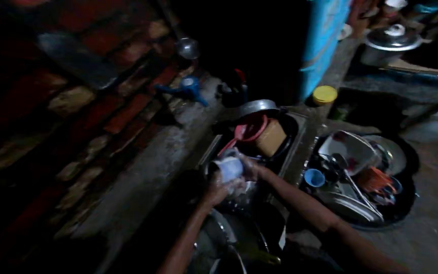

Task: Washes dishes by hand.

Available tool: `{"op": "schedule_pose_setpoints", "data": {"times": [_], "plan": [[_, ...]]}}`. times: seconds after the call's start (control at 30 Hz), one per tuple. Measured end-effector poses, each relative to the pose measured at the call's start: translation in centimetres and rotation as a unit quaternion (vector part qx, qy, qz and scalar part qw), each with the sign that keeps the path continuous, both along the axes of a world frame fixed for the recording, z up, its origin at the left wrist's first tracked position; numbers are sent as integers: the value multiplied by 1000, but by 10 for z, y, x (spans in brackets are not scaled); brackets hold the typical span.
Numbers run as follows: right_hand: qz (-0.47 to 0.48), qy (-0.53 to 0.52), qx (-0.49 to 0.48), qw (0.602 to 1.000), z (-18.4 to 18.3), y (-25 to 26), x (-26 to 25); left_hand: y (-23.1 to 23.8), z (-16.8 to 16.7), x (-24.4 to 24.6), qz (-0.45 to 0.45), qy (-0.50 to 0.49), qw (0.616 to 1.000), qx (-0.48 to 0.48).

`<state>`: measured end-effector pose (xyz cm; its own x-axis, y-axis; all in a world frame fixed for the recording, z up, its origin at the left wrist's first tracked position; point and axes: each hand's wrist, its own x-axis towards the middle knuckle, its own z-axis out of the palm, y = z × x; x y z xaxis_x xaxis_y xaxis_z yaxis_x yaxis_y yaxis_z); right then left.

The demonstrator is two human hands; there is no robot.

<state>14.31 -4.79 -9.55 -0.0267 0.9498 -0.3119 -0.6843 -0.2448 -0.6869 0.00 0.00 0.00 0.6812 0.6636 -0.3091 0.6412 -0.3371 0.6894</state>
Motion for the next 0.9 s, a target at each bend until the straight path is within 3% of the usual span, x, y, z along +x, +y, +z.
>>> {"op": "schedule_pose_setpoints", "data": {"times": [0.07, 0.1, 0.17, 0.23, 0.27, 0.3, 0.37, 0.43, 0.5, 0.53, 0.57, 0.6, 0.63, 0.67, 0.73, 0.77, 0.8, 0.83, 0.9], "plan": [[-90, 14, 114, 989, 2, -22, -1, -17, -2, 27, 61, -156, 980, -110], [-132, 15, 151, 980, 3, -33, 4, -28, -3, 40, 52, -171, 977, -120], [-185, 9, 154, 971, 6, -61, 27, -48, 1, 62, -101, -11, 995, -13], [-190, 16, 58, 980, 13, -104, 61, -79, 9, 92, -308, 192, 923, 125], [-190, 17, -3, 982, 17, -125, 79, -92, 5, 106, -384, 186, 889, 165], [-198, 22, -46, 979, 14, -145, 94, -102, -7, 120, -419, 131, 880, 181], [-244, 40, -28, 968, -3, -186, 115, -131, -15, 154, -370, 80, 920, 99], [-328, -8, 44, 944, -30, -224, 123, -160, -33, 190, -240, -23, 967, -78], [-403, -82, 77, 908, -63, -253, 129, -192, -58, 225, -118, -97, 941, -304], [-433, -93, 69, 894, -76, -267, 134, -206, -71, 238, -115, -85, 925, -351], [-455, -89, 52, 885, -87, -282, 138, -218, -86, 246, -171, -54, 926, -332], [-469, -70, 29, 880, -94, -296, 142, -225, -100, 253, -279, 9, 926, -253], [-477, -34, 3, 878, -99, -310, 146, -232, -107, 263, -396, 94, 901, -151], [-476, 15, -26, 879, -103, -323, 152, -242, -113, 273, -505, 168, 845, -54], [-445, 114, -61, 886, -120, -350, 167, -263, -128, 290, -676, 224, 697, 84], [-428, 141, -65, 890, -130, -363, 173, -274, -134, 297, -725, 220, 643, 114], [-421, 151, -79, 891, -138, -375, 179, -283, -141, 303, -751, 197, 618, 121], [-425, 146, -105, 887, -146, -385, 183, -291, -150, 307, -760, 165, 618, 112], [-453, 85, -184, 868, -165, -404, 188, -304, -174, 314, -746, 108, 653, 75]]}}
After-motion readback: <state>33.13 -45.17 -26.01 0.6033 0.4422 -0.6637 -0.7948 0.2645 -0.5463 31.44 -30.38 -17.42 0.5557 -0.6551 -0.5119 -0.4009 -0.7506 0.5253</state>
